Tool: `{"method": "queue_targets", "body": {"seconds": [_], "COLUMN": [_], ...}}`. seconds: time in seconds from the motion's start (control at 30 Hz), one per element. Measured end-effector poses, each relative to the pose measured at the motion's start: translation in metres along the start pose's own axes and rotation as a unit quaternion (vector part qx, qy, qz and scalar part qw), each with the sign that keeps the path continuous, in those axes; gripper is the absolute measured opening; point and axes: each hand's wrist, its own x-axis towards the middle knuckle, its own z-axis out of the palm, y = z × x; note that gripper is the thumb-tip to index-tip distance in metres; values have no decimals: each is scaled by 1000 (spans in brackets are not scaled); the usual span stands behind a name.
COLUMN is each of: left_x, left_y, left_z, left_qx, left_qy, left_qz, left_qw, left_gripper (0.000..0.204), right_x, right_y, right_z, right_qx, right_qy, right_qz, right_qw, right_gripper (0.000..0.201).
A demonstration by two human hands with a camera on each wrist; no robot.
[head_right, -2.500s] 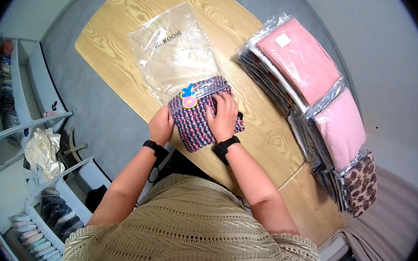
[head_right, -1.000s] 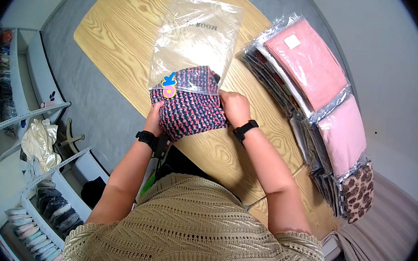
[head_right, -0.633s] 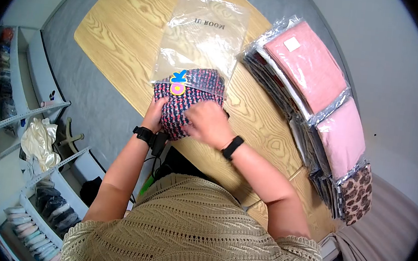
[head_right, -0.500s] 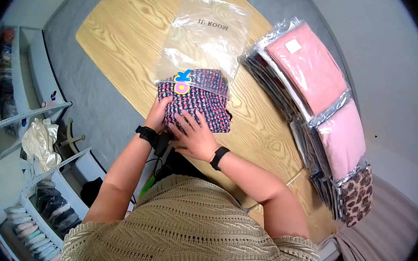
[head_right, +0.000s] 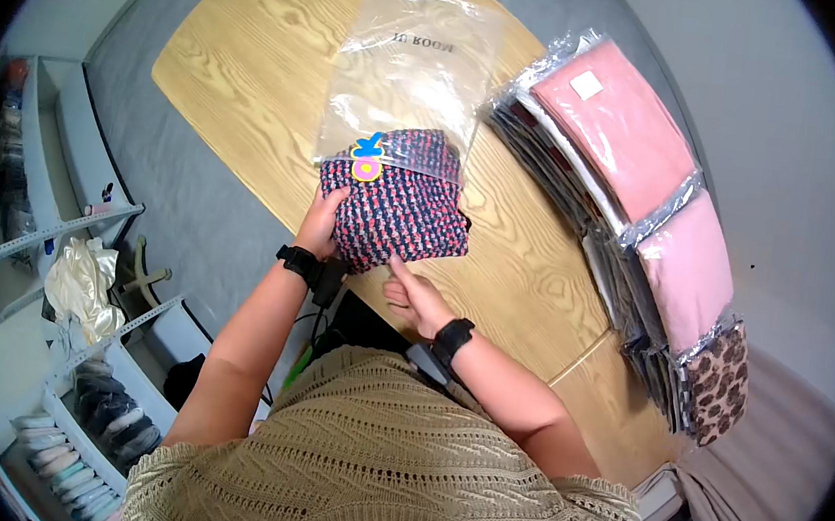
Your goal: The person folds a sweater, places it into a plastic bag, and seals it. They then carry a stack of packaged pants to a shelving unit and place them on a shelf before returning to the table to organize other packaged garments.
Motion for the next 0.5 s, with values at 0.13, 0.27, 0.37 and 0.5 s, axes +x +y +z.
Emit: {"method": "queue_targets", "body": {"seconds": [0.13, 0.27, 0.37, 0.5], "left_x": [-5, -7, -3, 21], "left_y": [-14, -11, 1, 11], "left_z": [3, 4, -6, -29], "left_qx": [-11, 16, 40, 7], "left_qy": [5, 11, 62, 18], "left_qz": [33, 10, 35, 73], "left_qw": [999, 1000, 997, 997], "left_gripper": [43, 36, 22, 19], "right_x": [38, 45, 40, 32], "right_y": [-2, -5, -9, -13], "right_z": [19, 21, 21, 23], "right_qx": [346, 406, 414, 404], "right_qy": [-235, -157, -158, -114], "right_qz": [-150, -202, -208, -186], "right_qw": [896, 878, 872, 888], "right_gripper": [60, 49, 49, 53]}}
